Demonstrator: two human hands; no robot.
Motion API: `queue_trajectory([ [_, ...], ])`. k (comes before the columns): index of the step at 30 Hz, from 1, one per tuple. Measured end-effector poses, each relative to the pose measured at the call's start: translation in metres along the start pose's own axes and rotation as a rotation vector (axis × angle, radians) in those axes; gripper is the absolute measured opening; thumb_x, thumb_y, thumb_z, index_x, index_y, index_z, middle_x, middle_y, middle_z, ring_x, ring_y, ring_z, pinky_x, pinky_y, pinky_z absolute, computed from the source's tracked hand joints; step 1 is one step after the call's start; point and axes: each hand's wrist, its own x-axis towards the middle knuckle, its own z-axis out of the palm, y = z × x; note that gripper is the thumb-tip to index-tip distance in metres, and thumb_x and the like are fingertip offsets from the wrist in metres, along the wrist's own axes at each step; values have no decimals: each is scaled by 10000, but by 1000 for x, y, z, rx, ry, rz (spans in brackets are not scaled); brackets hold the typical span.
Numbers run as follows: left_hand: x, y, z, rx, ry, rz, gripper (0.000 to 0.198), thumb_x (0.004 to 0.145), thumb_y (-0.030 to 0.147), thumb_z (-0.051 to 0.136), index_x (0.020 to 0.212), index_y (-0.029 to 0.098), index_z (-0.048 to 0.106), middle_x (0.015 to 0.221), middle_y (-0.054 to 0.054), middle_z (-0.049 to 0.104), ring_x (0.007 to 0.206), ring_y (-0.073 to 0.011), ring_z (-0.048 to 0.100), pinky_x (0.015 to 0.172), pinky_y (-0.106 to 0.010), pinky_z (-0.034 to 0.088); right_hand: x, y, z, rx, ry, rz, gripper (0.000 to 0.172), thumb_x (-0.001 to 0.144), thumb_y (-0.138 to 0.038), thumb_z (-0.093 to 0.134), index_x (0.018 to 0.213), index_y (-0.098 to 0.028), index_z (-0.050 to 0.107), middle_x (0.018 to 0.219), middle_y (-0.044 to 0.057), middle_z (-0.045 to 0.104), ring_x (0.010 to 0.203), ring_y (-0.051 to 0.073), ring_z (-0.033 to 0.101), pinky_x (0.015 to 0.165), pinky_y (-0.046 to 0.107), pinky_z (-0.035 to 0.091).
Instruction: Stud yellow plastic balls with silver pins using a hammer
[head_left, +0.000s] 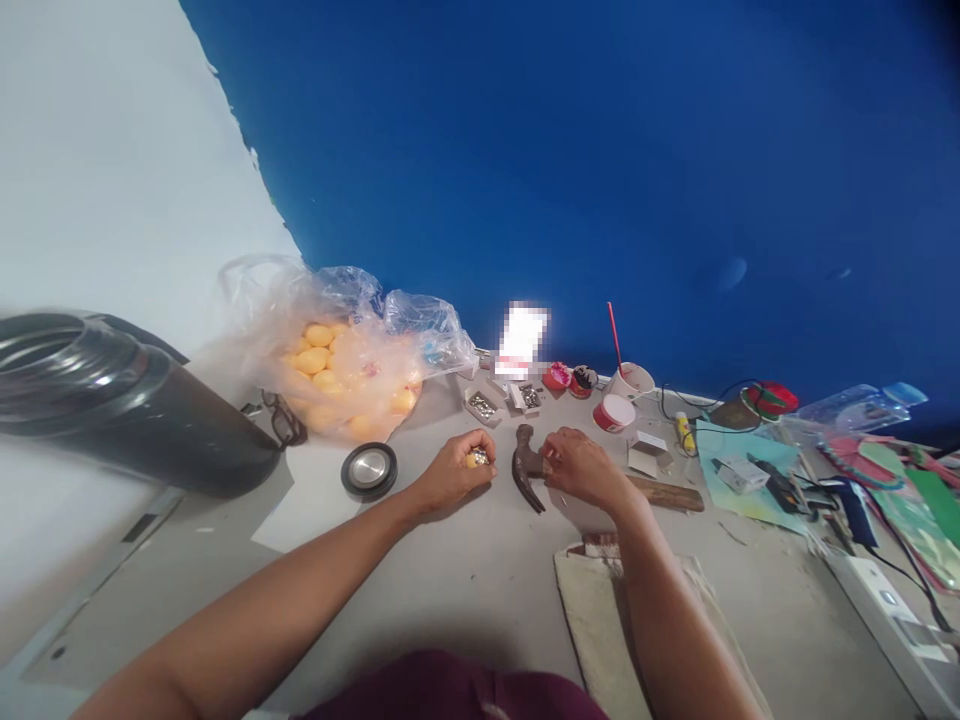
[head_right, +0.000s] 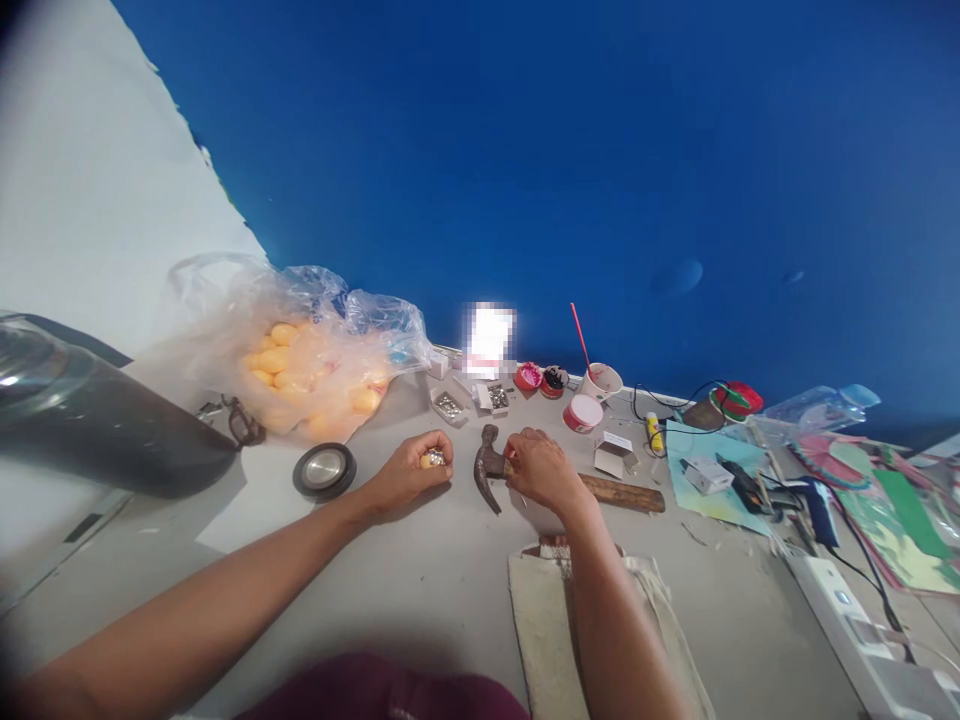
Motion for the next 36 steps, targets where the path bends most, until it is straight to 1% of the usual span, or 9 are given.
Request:
queue_trajectory([
  [2, 1, -1, 0, -39, 10, -24, 208, 725, 279, 708, 793, 188, 534, 647, 54, 512, 558, -86, 448, 534, -208, 343, -1, 0, -3, 12, -20, -9, 200, 769, -145, 652, 960, -178, 700, 978, 76, 698, 953, 213, 608, 753, 272, 360],
  [5, 2, -3, 0, -103, 12, -51, 239, 769, 347, 707, 803, 193, 528, 572, 68, 480, 508, -79, 409, 521, -209, 322, -3, -1, -13, 117, -37, 4, 154, 825, -209, 651, 963, -193, 717, 960, 61, 718, 883, 199, 629, 728, 270, 393],
  [8, 1, -4, 1, -129, 9, -38, 233, 772, 350, 700, 796, 190, 532, 584, 66, 481, 508, -73, 398, 522, -207, 320, 2, -12, -28, 160, 80, -13, 136, 918, -226, 584, 910, -202, 718, 925, 42, 733, 821, 179, 633, 720, 272, 412],
  [11, -1, -2, 2, -96, 7, -17, 210, 771, 330, 692, 798, 184, 545, 633, 54, 504, 535, -73, 426, 526, -203, 329, 19, -34, -38, -29, 167, -50, 194, 981, -252, 553, 943, -206, 737, 983, 63, 735, 875, 198, 637, 691, 281, 397],
  [13, 0, -2, 2, -78, 0, -16, 219, 771, 337, 701, 804, 184, 549, 611, 58, 498, 522, -74, 422, 510, -200, 315, 37, -51, -40, -163, 184, -128, 224, 1005, -259, 531, 988, -217, 751, 1054, 81, 724, 984, 220, 627, 703, 282, 401],
  [16, 3, -4, 1, -126, 13, -27, 248, 761, 351, 720, 798, 192, 534, 556, 66, 497, 483, -73, 413, 488, -199, 305, 66, -73, -36, -342, 126, -234, 282, 1010, -209, 483, 1015, -207, 765, 1079, 119, 703, 1046, 243, 602, 761, 295, 432],
  [19, 7, -7, 0, -195, 102, -23, 243, 753, 346, 711, 788, 194, 526, 501, 65, 507, 444, -72, 410, 469, -200, 294, 88, -87, -29, -448, 51, -322, 287, 969, -149, 498, 1031, -188, 775, 1108, 147, 694, 1094, 269, 592, 831, 323, 460],
  [26, 9, -9, 2, -269, 101, -53, 284, 710, 324, 764, 796, 190, 530, 519, 66, 527, 441, -73, 453, 454, -193, 300, 105, -89, -20, -481, -26, -352, 293, 921, -98, 528, 1044, -151, 788, 1072, 172, 722, 1112, 287, 625, 893, 338, 488],
  [36, 13, -15, -2, -226, 86, -53, 251, 748, 316, 728, 818, 192, 521, 490, 55, 564, 405, -78, 448, 434, -195, 332, 112, -89, -16, -462, -45, -329, 280, 926, -104, 527, 1037, -139, 781, 1070, 177, 742, 1074, 286, 665, 880, 341, 506],
])
